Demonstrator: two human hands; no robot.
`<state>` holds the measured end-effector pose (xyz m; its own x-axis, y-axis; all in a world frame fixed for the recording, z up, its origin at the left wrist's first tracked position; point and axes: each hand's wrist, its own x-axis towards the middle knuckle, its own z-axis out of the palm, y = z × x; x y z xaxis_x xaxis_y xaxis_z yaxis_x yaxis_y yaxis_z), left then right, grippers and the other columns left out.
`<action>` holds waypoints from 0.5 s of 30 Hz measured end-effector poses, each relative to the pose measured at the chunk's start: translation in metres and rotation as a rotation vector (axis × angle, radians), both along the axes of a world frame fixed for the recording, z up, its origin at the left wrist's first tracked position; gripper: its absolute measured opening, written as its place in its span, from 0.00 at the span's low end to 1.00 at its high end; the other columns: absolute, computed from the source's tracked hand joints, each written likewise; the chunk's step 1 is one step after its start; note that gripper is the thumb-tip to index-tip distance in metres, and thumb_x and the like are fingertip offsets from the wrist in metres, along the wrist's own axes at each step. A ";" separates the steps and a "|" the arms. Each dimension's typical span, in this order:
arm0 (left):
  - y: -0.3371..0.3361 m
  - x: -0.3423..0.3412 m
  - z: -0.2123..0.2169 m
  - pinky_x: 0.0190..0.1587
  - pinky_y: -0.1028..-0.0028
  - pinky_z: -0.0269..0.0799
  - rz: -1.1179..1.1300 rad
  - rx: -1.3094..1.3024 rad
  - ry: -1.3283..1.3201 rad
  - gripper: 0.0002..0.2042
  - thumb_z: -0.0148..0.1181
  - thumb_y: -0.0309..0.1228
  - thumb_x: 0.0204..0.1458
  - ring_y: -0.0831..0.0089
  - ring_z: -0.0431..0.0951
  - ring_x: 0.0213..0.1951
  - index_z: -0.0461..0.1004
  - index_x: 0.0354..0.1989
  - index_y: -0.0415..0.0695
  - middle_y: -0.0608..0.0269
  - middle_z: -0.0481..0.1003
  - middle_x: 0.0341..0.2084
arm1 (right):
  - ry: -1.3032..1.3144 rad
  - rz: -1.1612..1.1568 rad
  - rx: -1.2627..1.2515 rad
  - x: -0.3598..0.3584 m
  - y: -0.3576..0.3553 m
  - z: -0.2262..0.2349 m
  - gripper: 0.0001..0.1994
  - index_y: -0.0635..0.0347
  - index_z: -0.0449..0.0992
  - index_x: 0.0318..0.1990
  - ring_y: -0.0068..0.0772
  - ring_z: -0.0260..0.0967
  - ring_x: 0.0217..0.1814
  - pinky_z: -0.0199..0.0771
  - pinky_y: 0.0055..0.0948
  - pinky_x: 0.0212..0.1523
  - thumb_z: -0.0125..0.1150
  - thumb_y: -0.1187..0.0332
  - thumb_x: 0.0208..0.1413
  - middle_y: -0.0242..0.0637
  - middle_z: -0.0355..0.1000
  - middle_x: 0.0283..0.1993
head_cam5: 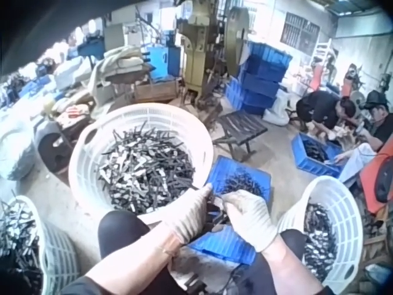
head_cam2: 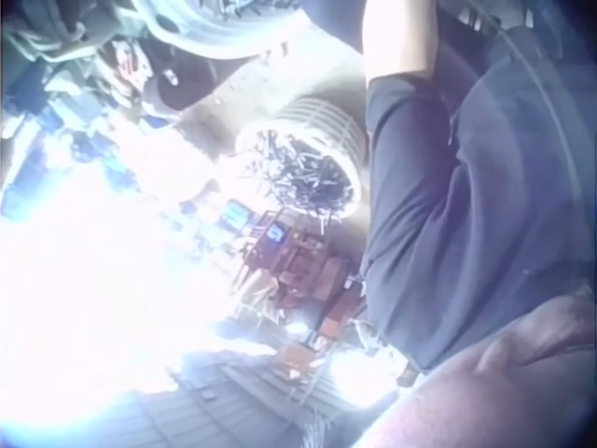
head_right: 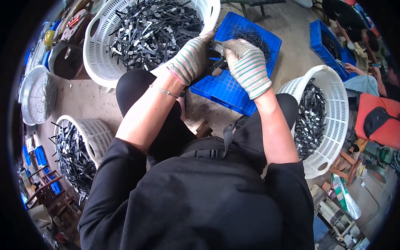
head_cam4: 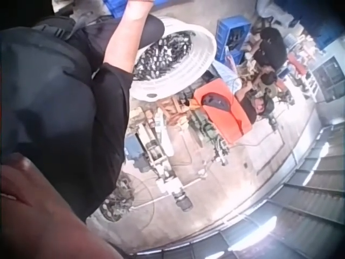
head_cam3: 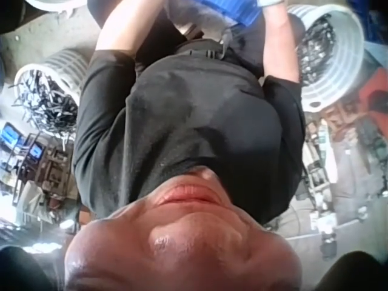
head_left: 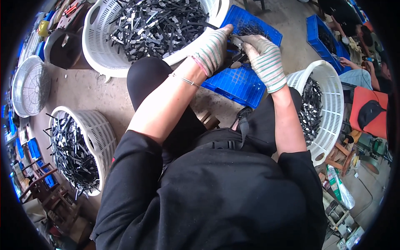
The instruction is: Inspecting and trimming small black plastic components using pliers in a manufacturing workshop.
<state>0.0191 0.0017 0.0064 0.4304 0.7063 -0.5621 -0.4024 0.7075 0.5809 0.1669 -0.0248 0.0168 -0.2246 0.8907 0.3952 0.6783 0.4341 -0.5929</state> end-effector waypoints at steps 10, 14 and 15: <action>0.002 -0.006 -0.013 0.31 0.61 0.68 -0.056 0.054 0.059 0.17 0.49 0.43 0.57 0.60 0.73 0.38 0.68 0.44 0.42 0.56 0.71 0.42 | -0.155 0.034 -0.082 0.002 0.001 -0.002 0.09 0.59 0.78 0.39 0.41 0.73 0.35 0.72 0.33 0.37 0.54 0.69 0.53 0.43 0.74 0.34; 0.011 -0.013 -0.016 0.28 0.64 0.70 0.114 0.074 0.025 0.14 0.47 0.39 0.59 0.62 0.73 0.37 0.69 0.42 0.40 0.56 0.73 0.36 | -0.346 -0.285 0.308 -0.005 -0.013 0.032 0.08 0.57 0.78 0.37 0.47 0.71 0.36 0.71 0.39 0.39 0.53 0.66 0.56 0.45 0.74 0.33; 0.016 -0.015 -0.022 0.29 0.65 0.71 0.138 0.112 -0.120 0.11 0.46 0.36 0.60 0.64 0.74 0.37 0.68 0.42 0.42 0.58 0.73 0.34 | -0.287 -0.407 0.432 0.000 -0.016 0.040 0.08 0.57 0.77 0.37 0.47 0.71 0.35 0.71 0.40 0.37 0.52 0.67 0.55 0.44 0.73 0.33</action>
